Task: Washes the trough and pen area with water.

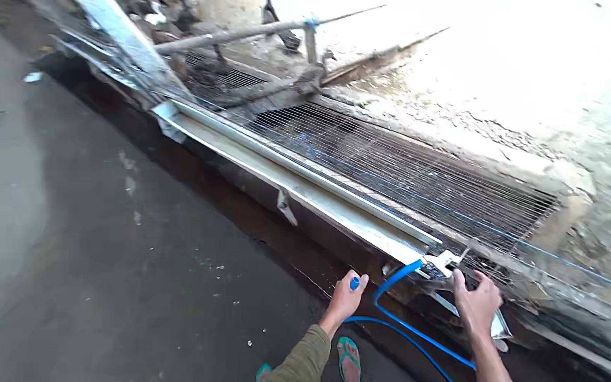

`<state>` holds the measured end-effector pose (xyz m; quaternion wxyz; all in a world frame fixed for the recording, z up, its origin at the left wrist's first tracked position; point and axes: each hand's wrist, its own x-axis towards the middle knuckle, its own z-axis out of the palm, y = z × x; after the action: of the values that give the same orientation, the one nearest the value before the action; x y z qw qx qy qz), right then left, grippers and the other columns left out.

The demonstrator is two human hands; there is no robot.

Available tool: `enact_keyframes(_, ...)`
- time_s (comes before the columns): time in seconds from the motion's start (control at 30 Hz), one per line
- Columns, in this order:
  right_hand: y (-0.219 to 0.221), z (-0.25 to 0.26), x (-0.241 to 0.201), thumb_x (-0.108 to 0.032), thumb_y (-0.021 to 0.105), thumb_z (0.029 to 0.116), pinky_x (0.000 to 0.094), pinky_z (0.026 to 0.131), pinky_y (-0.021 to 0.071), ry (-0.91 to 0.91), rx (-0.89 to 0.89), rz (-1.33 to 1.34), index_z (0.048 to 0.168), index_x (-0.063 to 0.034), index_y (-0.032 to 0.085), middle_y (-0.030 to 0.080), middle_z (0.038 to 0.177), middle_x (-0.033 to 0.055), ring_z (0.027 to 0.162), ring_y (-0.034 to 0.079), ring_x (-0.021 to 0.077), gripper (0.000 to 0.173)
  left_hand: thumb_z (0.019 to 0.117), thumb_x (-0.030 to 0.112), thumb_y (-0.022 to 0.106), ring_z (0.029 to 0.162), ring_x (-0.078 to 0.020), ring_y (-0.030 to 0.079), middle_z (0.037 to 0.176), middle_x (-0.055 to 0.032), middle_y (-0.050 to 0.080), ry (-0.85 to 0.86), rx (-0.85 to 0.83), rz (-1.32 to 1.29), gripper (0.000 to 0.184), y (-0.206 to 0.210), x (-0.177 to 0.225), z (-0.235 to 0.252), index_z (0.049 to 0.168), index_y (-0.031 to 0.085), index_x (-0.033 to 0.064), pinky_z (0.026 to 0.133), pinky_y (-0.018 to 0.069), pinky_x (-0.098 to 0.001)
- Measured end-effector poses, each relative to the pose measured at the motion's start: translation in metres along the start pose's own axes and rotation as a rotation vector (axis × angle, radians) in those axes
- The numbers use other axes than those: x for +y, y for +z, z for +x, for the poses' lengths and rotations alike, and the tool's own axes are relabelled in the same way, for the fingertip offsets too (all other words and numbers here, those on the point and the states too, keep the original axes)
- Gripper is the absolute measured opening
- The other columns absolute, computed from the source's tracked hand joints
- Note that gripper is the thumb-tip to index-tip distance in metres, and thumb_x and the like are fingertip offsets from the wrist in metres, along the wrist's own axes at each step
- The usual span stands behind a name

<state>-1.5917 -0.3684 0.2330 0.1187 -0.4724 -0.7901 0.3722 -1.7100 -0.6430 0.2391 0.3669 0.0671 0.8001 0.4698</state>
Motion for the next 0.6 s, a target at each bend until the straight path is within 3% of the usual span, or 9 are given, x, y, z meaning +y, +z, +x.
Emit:
enact_keyframes(0.03,0.005,-0.028,-0.017,-0.029,0.063,0.1001,0.0646,0.114,0.0342,-0.079,-0.009,0.044,0.139,0.0135,0.051,0.048,0.139,0.0411,0.133,0.046,0.0553,0.059,0.1048,0.039,0.057,0.078,-0.0236,0.059,0.089,-0.0140,0.060,-0.005,-0.001,-0.056,0.040,-0.013,-0.001,-0.011,0.115,0.058,-0.0002,0.076,0.0519,-0.0428)
enact_keyframes(0.1,0.031,-0.090,-0.066,-0.024,0.060,0.0996,0.0563,0.107,0.0475,-0.272,-0.207,0.187,0.135,0.0106,0.056,0.057,0.135,0.0335,0.126,0.057,0.0442,0.050,0.1012,0.038,0.061,0.068,-0.0177,0.055,0.084,-0.0087,0.056,0.026,0.015,-0.237,0.043,-0.035,-0.001,-0.021,0.123,0.050,0.0017,0.068,0.0509,-0.0375)
enact_keyframes(0.17,0.069,-0.146,-0.111,-0.027,0.055,0.1010,0.0481,0.108,0.0505,-0.406,-0.450,0.352,0.139,0.0058,0.057,0.059,0.140,0.0247,0.128,0.060,0.0324,0.050,0.1051,0.039,0.046,0.062,-0.0084,0.050,0.077,0.0006,0.049,0.091,0.012,-0.438,0.042,-0.053,0.002,-0.032,0.127,0.041,0.0039,0.062,0.0483,-0.0290)
enact_keyframes(0.2,0.090,-0.167,-0.132,-0.029,0.053,0.1018,0.0450,0.110,0.0496,-0.457,-0.495,0.407,0.140,0.0048,0.057,0.060,0.141,0.0224,0.129,0.060,0.0290,0.051,0.1077,0.043,0.036,0.067,-0.0064,0.053,0.082,0.0005,0.052,0.115,0.021,-0.501,0.046,-0.066,0.008,-0.037,0.131,0.038,0.0037,0.065,0.0505,-0.0272)
enact_keyframes(0.27,0.123,-0.195,-0.170,-0.027,0.053,0.1027,0.0428,0.108,0.0497,-0.511,-0.440,0.439,0.136,0.0037,0.062,0.065,0.132,0.0201,0.124,0.062,0.0271,0.047,0.1091,0.051,0.019,0.107,-0.0171,0.059,0.122,-0.0182,0.058,0.118,0.016,-0.587,0.066,-0.100,0.020,-0.052,0.144,0.036,-0.0025,0.095,0.0514,-0.0374)
enact_keyframes(0.37,0.151,-0.217,-0.226,-0.022,0.058,0.0999,0.0429,0.101,0.0518,-0.542,-0.275,0.419,0.126,0.0029,0.070,0.070,0.116,0.0183,0.113,0.064,0.0284,0.037,0.1056,0.056,0.007,0.133,-0.0271,0.046,0.149,-0.0274,0.040,0.133,0.007,-0.706,0.080,-0.152,0.033,-0.065,0.151,0.030,-0.0059,0.112,0.0411,-0.0446)
enact_keyframes(0.47,0.169,-0.234,-0.283,-0.022,0.057,0.1004,0.0469,0.100,0.0515,-0.637,-0.176,0.380,0.119,0.0050,0.072,0.071,0.112,0.0215,0.110,0.065,0.0323,0.036,0.1064,0.055,0.004,0.137,-0.0299,0.043,0.153,-0.0284,0.035,0.177,-0.041,-0.749,0.079,-0.212,0.049,-0.082,0.152,0.028,-0.0050,0.113,0.0403,-0.0463)
enact_keyframes(0.53,0.185,-0.254,-0.320,-0.020,0.051,0.1029,0.0450,0.097,0.0544,-0.648,-0.179,0.372,0.122,0.0094,0.067,0.071,0.109,0.0232,0.103,0.069,0.0292,0.038,0.1074,0.053,0.007,0.137,-0.0306,0.045,0.153,-0.0283,0.037,0.195,-0.086,-0.701,0.075,-0.258,0.045,-0.099,0.156,0.021,-0.0015,0.113,0.0412,-0.0470)
enact_keyframes(0.6,0.201,-0.266,-0.359,-0.018,0.042,0.1074,0.0353,0.075,0.0600,-0.542,-0.249,0.404,0.130,0.0111,0.058,0.069,0.094,0.0155,0.077,0.068,0.0156,0.040,0.1115,0.045,0.020,0.128,-0.0348,0.055,0.143,-0.0302,0.049,0.130,-0.056,-0.619,0.064,-0.308,0.031,-0.121,0.160,0.014,0.0033,0.105,0.0473,-0.0516)
